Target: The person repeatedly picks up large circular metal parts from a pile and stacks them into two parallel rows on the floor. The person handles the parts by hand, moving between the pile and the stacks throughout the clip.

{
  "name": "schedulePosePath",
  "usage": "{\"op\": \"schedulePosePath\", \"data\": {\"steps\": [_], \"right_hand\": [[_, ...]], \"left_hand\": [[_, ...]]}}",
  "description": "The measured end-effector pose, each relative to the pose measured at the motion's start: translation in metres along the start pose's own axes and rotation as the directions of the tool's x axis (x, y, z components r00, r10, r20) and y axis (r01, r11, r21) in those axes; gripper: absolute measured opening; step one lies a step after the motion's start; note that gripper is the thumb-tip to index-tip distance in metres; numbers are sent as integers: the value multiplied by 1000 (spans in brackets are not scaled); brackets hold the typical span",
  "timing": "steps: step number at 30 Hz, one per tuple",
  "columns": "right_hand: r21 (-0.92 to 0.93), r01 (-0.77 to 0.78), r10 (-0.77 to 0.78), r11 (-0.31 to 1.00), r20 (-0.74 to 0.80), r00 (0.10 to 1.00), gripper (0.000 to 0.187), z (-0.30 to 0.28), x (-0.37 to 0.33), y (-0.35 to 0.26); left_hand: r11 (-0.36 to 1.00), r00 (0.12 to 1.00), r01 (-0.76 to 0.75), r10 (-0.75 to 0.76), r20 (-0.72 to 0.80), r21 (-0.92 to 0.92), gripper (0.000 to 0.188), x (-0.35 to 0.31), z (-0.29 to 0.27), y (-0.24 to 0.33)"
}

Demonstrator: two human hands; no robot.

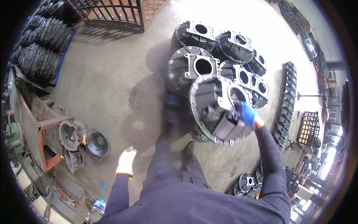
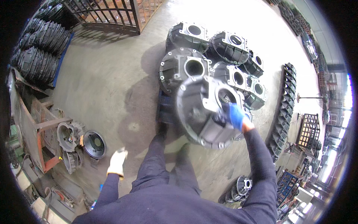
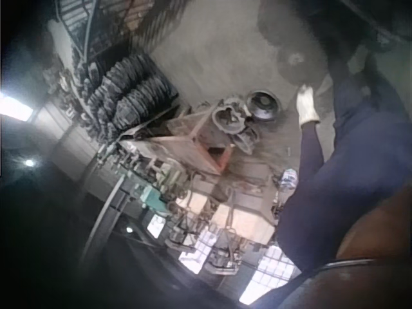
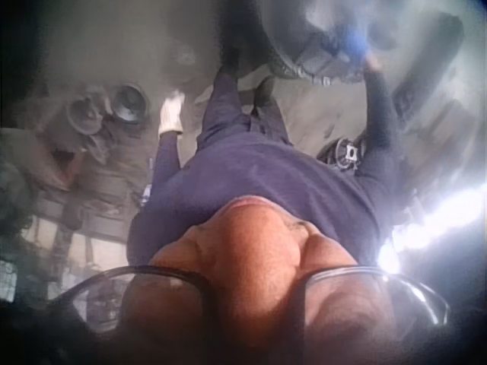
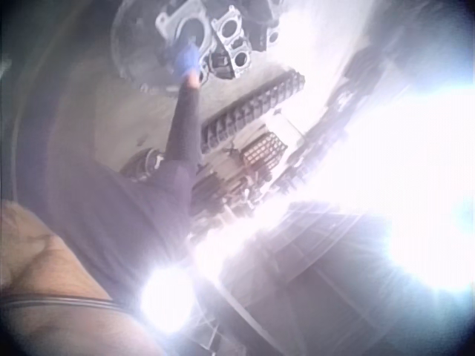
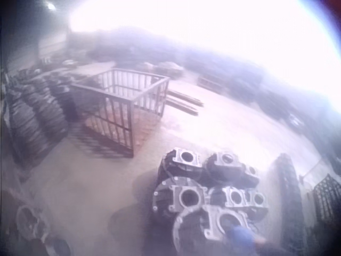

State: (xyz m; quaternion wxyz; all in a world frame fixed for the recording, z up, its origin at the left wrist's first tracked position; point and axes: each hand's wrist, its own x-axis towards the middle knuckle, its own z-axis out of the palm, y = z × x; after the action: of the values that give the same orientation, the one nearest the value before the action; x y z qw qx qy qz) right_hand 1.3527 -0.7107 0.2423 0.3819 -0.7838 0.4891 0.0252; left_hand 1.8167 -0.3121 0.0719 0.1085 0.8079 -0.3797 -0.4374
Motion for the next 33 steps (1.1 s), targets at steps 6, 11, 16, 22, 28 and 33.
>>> {"op": "schedulePosePath", "data": {"steps": [6, 11, 16, 22, 28, 33], "right_hand": [[-56, -462, 465, 885, 68, 882, 43, 63, -164, 16], [31, -764, 759, 644, 100, 644, 54, 149, -263, 24], [249, -922, 942, 297, 78, 325, 49, 245, -337, 19], [685, -726, 980, 61, 97, 174, 42, 332, -416, -8], [803, -594, 991, -50, 112, 68, 43, 417, -445, -38], [856, -474, 971, -205, 239, 11, 28, 479, -449, -55]], "left_hand": [[862, 837, -502, 505, 211, -71, 52, 154, -28, 262], [571, 628, -774, 748, 215, 273, 54, 213, 9, 428], [360, 633, -730, 677, 376, 581, 62, 242, 64, 498], [96, 670, -720, 353, 652, 688, 45, 284, 128, 510], [-387, 295, -827, 319, 901, 408, 23, 320, 146, 503], [-161, 473, -816, 366, 801, 555, 22, 312, 139, 507]]}}
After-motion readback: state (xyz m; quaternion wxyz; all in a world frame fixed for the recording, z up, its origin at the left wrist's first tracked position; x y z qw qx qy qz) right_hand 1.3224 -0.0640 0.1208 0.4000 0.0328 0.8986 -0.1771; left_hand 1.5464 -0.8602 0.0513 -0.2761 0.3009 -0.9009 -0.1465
